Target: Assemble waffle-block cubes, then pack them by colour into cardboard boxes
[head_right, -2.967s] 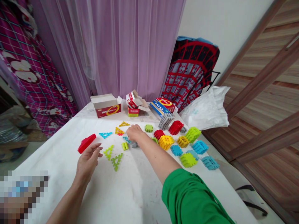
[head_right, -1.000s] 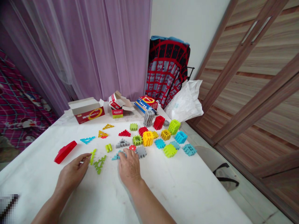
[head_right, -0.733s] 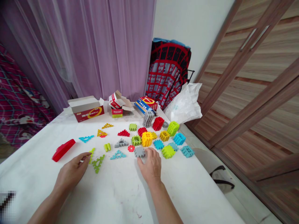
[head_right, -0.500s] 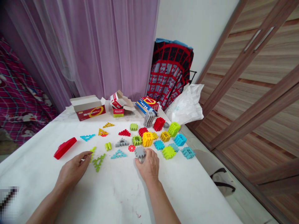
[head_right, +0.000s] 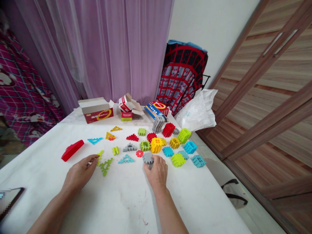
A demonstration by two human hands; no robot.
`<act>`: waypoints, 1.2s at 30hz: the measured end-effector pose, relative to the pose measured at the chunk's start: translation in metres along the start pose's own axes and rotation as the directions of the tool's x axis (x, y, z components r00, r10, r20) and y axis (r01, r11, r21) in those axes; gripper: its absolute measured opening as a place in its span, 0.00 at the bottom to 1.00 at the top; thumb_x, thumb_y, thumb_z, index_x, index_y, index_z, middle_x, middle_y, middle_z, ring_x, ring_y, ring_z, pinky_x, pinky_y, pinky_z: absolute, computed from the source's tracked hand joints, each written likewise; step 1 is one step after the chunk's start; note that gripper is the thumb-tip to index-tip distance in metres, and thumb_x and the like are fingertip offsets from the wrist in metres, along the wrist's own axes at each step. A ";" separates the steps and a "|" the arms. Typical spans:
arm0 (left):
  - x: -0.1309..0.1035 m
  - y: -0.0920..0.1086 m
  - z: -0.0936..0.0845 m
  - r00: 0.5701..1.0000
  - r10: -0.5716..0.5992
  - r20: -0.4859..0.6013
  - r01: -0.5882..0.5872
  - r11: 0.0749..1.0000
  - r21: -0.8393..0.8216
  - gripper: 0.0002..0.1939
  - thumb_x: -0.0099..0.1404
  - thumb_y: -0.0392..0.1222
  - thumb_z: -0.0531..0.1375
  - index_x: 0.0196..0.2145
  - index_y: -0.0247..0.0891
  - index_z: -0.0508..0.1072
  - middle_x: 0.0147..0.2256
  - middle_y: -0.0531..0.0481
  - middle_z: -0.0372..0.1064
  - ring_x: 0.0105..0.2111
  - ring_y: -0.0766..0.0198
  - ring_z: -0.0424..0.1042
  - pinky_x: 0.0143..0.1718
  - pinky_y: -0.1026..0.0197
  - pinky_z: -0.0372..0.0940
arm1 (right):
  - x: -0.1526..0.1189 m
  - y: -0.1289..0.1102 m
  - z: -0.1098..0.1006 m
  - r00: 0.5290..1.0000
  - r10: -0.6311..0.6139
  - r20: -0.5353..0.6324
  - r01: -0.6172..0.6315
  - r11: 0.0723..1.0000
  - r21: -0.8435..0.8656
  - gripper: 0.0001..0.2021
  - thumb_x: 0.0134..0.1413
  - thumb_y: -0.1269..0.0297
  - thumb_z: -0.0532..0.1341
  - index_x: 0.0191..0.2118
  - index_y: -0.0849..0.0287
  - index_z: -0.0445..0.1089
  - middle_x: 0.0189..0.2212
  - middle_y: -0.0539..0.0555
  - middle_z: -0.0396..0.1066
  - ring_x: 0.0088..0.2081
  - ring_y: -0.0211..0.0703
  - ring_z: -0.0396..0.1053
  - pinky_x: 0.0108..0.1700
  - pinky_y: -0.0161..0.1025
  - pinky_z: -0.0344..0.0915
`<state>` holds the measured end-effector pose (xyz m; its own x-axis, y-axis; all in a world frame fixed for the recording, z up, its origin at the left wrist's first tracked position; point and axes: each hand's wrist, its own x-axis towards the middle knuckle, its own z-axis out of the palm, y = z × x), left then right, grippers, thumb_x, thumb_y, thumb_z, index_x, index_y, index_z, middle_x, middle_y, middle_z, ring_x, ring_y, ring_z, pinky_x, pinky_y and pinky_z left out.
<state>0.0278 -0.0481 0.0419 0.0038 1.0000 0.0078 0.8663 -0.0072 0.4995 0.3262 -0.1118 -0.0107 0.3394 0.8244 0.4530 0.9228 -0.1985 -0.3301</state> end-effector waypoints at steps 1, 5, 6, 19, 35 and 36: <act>0.000 0.000 0.000 1.000 0.002 -0.002 -0.002 1.000 0.002 0.19 0.65 0.52 0.49 0.46 0.48 0.74 0.40 0.54 0.79 0.34 0.62 0.77 0.32 0.64 0.64 | 0.000 0.001 0.000 1.000 -0.004 0.001 0.004 1.000 0.000 0.14 0.51 0.60 0.62 0.43 0.58 0.67 0.42 0.57 0.72 0.45 0.51 0.67 0.45 0.43 0.59; 0.001 -0.002 0.001 1.000 -0.007 0.007 0.007 1.000 0.022 0.20 0.66 0.52 0.48 0.47 0.47 0.74 0.40 0.52 0.79 0.36 0.62 0.77 0.33 0.64 0.65 | -0.001 0.001 0.000 1.000 -0.007 0.021 0.008 1.000 -0.012 0.14 0.51 0.60 0.62 0.43 0.58 0.67 0.42 0.58 0.72 0.45 0.51 0.67 0.45 0.43 0.59; 0.001 -0.001 0.001 1.000 -0.011 0.011 0.010 1.000 0.027 0.21 0.66 0.52 0.47 0.47 0.47 0.74 0.40 0.52 0.79 0.36 0.61 0.77 0.33 0.64 0.65 | -0.001 0.000 -0.001 1.000 -0.007 0.026 0.007 1.000 -0.013 0.14 0.50 0.60 0.62 0.43 0.58 0.67 0.42 0.58 0.72 0.45 0.51 0.67 0.45 0.43 0.59; 0.000 0.002 -0.001 1.000 -0.022 0.020 0.021 0.999 0.040 0.20 0.67 0.51 0.48 0.48 0.48 0.74 0.43 0.54 0.79 0.36 0.62 0.77 0.33 0.64 0.64 | -0.002 0.001 -0.001 0.999 -0.042 0.000 0.042 0.999 0.008 0.11 0.51 0.62 0.62 0.42 0.58 0.68 0.42 0.57 0.71 0.45 0.50 0.66 0.44 0.43 0.58; 0.000 -0.002 0.001 1.000 -0.028 0.003 0.028 1.000 -0.004 0.20 0.65 0.51 0.49 0.48 0.48 0.74 0.43 0.53 0.79 0.36 0.61 0.76 0.34 0.63 0.64 | -0.003 0.001 -0.001 1.000 -0.028 0.009 0.028 0.999 -0.019 0.12 0.51 0.62 0.62 0.42 0.58 0.69 0.41 0.56 0.72 0.44 0.50 0.67 0.43 0.42 0.58; 0.000 -0.002 0.001 1.000 -0.026 -0.001 0.026 1.000 -0.002 0.20 0.65 0.51 0.49 0.48 0.48 0.74 0.42 0.53 0.79 0.35 0.61 0.76 0.34 0.63 0.64 | -0.003 0.000 -0.001 1.000 -0.027 0.003 0.027 0.999 -0.021 0.12 0.51 0.62 0.62 0.42 0.58 0.69 0.41 0.56 0.72 0.44 0.49 0.67 0.43 0.42 0.58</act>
<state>0.0271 -0.0482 0.0400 -0.0197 0.9998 -0.0043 0.8649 0.0192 0.5016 0.3253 -0.1152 -0.0114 0.3136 0.8312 0.4591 0.9354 -0.1873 -0.2998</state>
